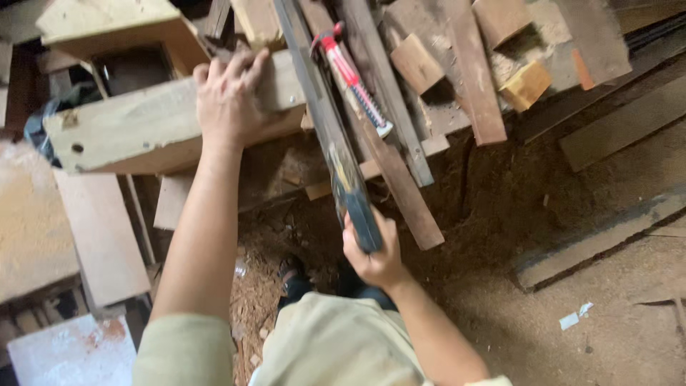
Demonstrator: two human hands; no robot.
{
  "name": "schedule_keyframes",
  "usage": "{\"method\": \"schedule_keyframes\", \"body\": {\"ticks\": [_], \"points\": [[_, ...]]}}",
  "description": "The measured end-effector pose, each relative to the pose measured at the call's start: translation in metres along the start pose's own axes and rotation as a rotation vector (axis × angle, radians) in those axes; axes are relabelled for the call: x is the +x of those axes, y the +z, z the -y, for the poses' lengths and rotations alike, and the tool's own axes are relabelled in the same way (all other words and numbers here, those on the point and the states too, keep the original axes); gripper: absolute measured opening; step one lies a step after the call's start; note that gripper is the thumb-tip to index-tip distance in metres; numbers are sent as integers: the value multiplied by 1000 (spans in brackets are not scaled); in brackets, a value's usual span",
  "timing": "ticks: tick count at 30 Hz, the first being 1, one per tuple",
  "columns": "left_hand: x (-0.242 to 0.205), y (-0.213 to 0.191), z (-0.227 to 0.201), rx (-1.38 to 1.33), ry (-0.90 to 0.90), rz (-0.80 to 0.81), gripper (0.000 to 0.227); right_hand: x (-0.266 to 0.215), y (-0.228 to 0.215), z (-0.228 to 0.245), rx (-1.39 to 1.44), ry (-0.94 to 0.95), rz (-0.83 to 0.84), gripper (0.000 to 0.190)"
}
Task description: The person hammers nails into a wooden plank to attach it to a wooden box-like structure. They then use a hand saw to cut a protruding section of the attached plank. The person handles the wooden pieces and tools throughout the process.
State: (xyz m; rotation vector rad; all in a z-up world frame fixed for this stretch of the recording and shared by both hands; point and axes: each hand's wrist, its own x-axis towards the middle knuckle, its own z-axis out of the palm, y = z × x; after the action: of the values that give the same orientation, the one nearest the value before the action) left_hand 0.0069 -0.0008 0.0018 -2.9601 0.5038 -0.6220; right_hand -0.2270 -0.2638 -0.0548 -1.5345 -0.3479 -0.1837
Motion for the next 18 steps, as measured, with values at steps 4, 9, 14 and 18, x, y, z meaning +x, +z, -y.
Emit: {"method": "schedule_keyframes", "body": {"ticks": [4,9,14,18], "points": [[-2,7,2,84,23,-20,84,-65,5,25,17,27,29,16],[-1,10,3,72,22,14,92,-72,-10,25,72,61,1,19],[0,4,5,161,63,-30,81,-10,1,3,36,-15,30,15],[2,4,4,139,27,26,80,-24,-4,36,65,50,21,19]]}}
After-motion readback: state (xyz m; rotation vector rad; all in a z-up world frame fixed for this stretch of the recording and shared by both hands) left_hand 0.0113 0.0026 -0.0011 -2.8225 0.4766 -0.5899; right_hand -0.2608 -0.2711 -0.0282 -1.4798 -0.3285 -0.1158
